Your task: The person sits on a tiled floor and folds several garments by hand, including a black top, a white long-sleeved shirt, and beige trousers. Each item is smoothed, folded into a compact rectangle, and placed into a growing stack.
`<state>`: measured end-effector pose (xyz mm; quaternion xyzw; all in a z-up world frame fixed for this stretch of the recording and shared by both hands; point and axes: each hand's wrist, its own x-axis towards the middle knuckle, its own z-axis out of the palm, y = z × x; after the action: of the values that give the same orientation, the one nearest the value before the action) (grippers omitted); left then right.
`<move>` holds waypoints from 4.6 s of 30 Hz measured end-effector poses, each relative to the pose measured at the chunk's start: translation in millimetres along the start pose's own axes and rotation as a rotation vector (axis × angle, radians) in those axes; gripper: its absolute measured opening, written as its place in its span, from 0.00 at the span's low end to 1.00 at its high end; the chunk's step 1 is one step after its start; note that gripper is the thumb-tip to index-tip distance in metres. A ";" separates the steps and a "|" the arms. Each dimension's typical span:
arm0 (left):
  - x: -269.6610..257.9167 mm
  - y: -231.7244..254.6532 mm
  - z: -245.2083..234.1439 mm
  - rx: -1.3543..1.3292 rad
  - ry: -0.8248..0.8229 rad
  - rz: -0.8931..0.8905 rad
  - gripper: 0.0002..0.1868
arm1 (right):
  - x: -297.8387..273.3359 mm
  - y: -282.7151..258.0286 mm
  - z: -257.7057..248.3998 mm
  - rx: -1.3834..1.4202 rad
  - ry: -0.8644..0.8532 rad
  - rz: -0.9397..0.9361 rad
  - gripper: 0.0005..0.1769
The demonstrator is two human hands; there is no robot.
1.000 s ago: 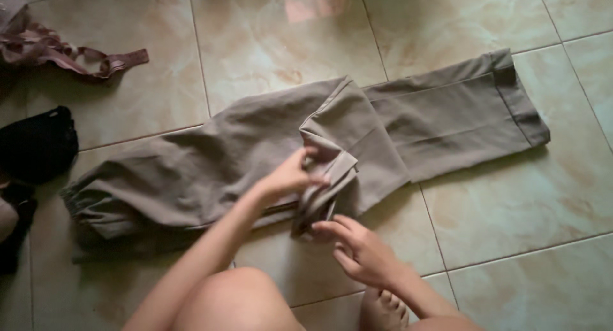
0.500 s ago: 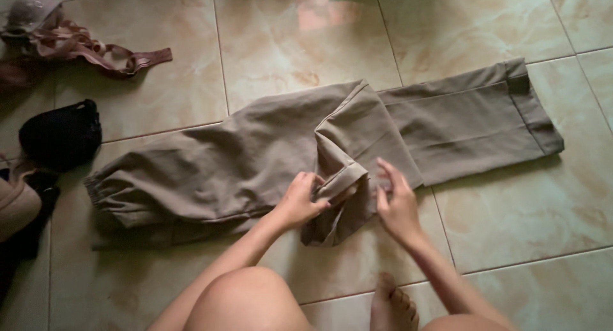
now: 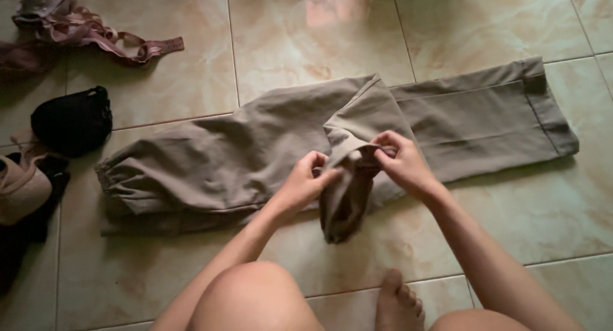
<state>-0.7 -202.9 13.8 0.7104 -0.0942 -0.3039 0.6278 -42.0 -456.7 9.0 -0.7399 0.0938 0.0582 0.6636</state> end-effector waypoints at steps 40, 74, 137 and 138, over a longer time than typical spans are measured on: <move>-91.1 -164.2 -226.8 -0.369 1.477 -0.502 0.23 | 16.7 194.6 -315.6 0.283 0.902 0.575 0.36; -139.1 -184.1 -242.4 -0.836 0.950 -0.285 0.21 | -42.9 185.8 -363.2 0.041 0.455 0.373 0.27; -129.7 -125.7 -360.3 -0.299 1.443 -0.480 0.31 | -38.7 204.6 -346.9 0.569 0.797 0.653 0.25; -134.7 -128.3 -360.1 -0.287 1.508 -0.404 0.32 | -39.2 205.1 -345.6 0.572 0.798 0.650 0.26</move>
<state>58.1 192.0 -56.0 0.6400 0.5274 0.1419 0.5404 -137.9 -818.3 -143.0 -0.4295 0.5703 -0.0519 0.6983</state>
